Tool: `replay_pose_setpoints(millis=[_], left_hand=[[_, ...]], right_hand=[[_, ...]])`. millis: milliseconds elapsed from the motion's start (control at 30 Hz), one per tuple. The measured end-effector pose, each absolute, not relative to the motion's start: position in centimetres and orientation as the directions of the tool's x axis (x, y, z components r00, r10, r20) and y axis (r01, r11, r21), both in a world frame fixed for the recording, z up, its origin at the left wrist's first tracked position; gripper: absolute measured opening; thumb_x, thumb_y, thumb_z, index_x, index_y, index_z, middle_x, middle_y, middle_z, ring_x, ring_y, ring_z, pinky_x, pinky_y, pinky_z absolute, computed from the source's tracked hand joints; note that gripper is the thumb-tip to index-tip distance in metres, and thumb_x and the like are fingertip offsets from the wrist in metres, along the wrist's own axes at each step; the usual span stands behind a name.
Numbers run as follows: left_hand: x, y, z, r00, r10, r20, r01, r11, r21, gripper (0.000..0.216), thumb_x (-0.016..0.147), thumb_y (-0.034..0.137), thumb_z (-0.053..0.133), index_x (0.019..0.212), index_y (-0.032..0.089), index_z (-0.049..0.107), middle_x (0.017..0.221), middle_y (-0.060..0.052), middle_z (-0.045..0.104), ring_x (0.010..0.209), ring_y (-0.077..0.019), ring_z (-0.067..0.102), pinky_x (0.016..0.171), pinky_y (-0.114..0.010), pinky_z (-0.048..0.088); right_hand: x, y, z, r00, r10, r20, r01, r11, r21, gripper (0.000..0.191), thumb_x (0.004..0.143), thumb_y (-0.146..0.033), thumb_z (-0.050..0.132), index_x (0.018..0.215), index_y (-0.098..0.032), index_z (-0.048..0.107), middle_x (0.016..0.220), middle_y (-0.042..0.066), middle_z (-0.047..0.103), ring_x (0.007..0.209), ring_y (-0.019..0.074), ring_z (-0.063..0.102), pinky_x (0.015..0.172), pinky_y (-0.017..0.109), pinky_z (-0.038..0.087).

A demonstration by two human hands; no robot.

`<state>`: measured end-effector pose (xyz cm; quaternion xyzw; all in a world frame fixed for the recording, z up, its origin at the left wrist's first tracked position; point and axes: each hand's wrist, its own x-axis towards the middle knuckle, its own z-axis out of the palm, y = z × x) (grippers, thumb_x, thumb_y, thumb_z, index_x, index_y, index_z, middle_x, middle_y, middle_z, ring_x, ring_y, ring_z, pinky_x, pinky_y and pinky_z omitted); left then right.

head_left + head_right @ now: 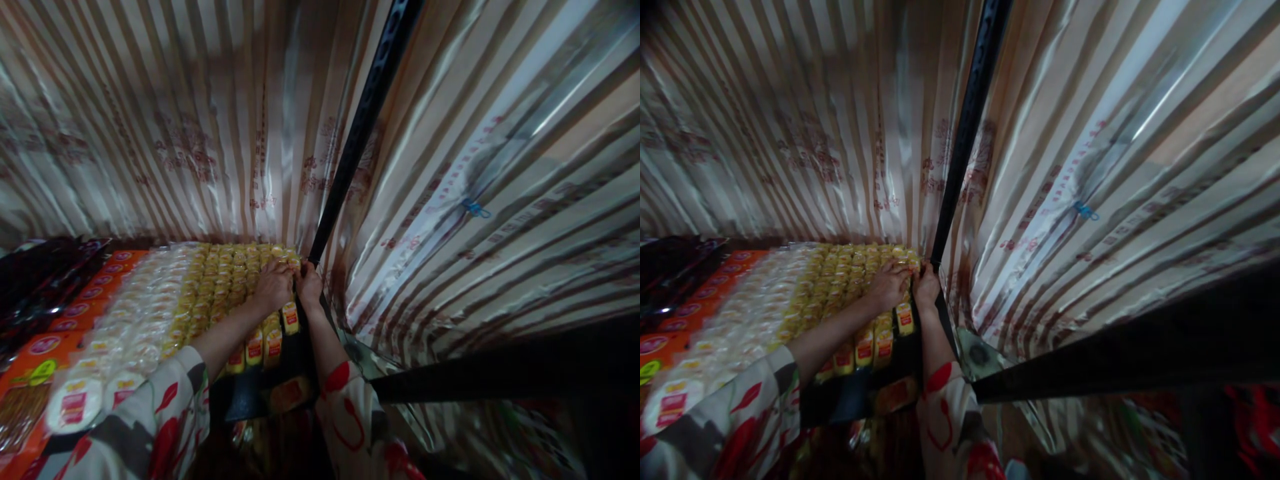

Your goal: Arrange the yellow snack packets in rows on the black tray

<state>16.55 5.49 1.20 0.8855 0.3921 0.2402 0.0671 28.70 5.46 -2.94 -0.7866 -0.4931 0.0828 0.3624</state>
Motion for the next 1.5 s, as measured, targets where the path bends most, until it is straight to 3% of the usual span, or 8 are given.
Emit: replay_pose_setpoints(millis=[300,500,700,833,1033,1133,1233,1500], left_hand=[[16.2,4.3,1.2,0.561,0.671,0.486,0.598,-0.734,0.323,0.025,0.081,0.016,0.047,0.099,0.014,0.064,0.114,-0.010,0.061,0.117,-0.0249,0.044,0.104,-0.050,0.034],[15.3,0.2,1.8,0.542,0.601,0.587,0.519,-0.789,0.329,0.026,0.081,0.010,0.043,0.097,0.012,0.064,0.113,-0.011,0.060,0.124,-0.0250,0.038,0.103,-0.046,0.039],[13.0,-4.6,1.5,0.580,0.587,0.565,0.463,-0.808,0.363,0.028,0.078,0.006,0.042,0.096,0.014,0.062,0.113,-0.011,0.059,0.123,-0.0236,0.039,0.101,-0.044,0.042],[11.1,-8.2,0.9,0.592,0.602,0.536,0.468,-0.798,0.380,0.029,0.080,0.007,0.041,0.100,0.015,0.060,0.108,-0.010,0.060,0.111,-0.0220,0.050,0.092,-0.040,0.049],[8.8,-13.7,-0.6,0.688,0.615,0.386,0.541,-0.788,0.293,0.026,0.085,0.013,0.042,0.105,0.016,0.058,0.105,-0.009,0.061,0.095,-0.0193,0.056,0.081,-0.034,0.053],[8.4,-15.4,-1.5,0.691,0.646,0.324,0.607,-0.762,0.227,0.028,0.084,0.014,0.045,0.111,0.015,0.055,0.108,-0.010,0.060,0.096,-0.0215,0.055,0.079,-0.034,0.053],[8.5,-16.2,-2.5,0.656,0.690,0.306,0.671,-0.719,0.181,0.032,0.084,0.015,0.046,0.115,0.014,0.053,0.112,-0.011,0.059,0.098,-0.0230,0.055,0.077,-0.034,0.052],[8.9,-15.8,-3.4,0.525,0.788,0.323,0.770,-0.601,0.215,0.025,0.086,0.019,0.045,0.109,0.014,0.055,0.108,-0.010,0.060,0.097,-0.0222,0.056,0.076,-0.033,0.052]], right_hand=[[28.8,6.6,-3.8,0.488,0.839,0.239,0.701,-0.214,-0.681,0.017,0.081,-0.028,0.052,0.095,-0.017,0.054,0.077,0.004,0.066,0.065,0.0164,0.060,0.060,0.024,0.041],[29.1,6.5,-3.9,0.461,0.837,0.295,0.709,-0.148,-0.690,0.016,0.079,-0.027,0.054,0.088,-0.015,0.060,0.081,0.007,0.067,0.073,0.0182,0.061,0.069,0.027,0.044],[28.8,5.4,-3.6,0.479,0.807,0.345,0.655,-0.067,-0.753,0.032,0.078,-0.016,0.048,0.107,-0.014,0.061,0.099,0.011,0.067,0.090,0.0194,0.061,0.084,0.031,0.045],[28.4,2.1,-2.0,0.513,0.762,0.395,0.622,-0.013,-0.783,0.034,0.082,-0.021,0.043,0.110,-0.012,0.060,0.105,0.012,0.065,0.098,0.0204,0.059,0.089,0.034,0.043],[26.4,-7.2,0.0,0.351,0.844,0.405,0.578,0.146,-0.803,0.030,0.087,-0.032,0.042,0.102,-0.017,0.062,0.098,0.007,0.067,0.087,0.0163,0.061,0.081,0.028,0.047],[25.7,-11.3,-0.1,0.103,0.939,0.327,0.634,0.192,-0.749,0.022,0.085,-0.031,0.049,0.095,-0.020,0.066,0.091,0.005,0.068,0.083,0.0165,0.061,0.079,0.028,0.048],[25.6,-13.9,-0.6,-0.060,0.968,0.244,0.749,0.205,-0.630,0.019,0.081,-0.026,0.056,0.097,-0.021,0.067,0.096,0.006,0.068,0.094,0.0195,0.058,0.086,0.032,0.045],[25.3,-15.9,-1.1,-0.137,0.989,0.062,0.879,0.150,-0.452,0.032,0.079,-0.022,0.057,0.111,-0.018,0.063,0.108,0.009,0.066,0.102,0.0220,0.056,0.090,0.034,0.043]])
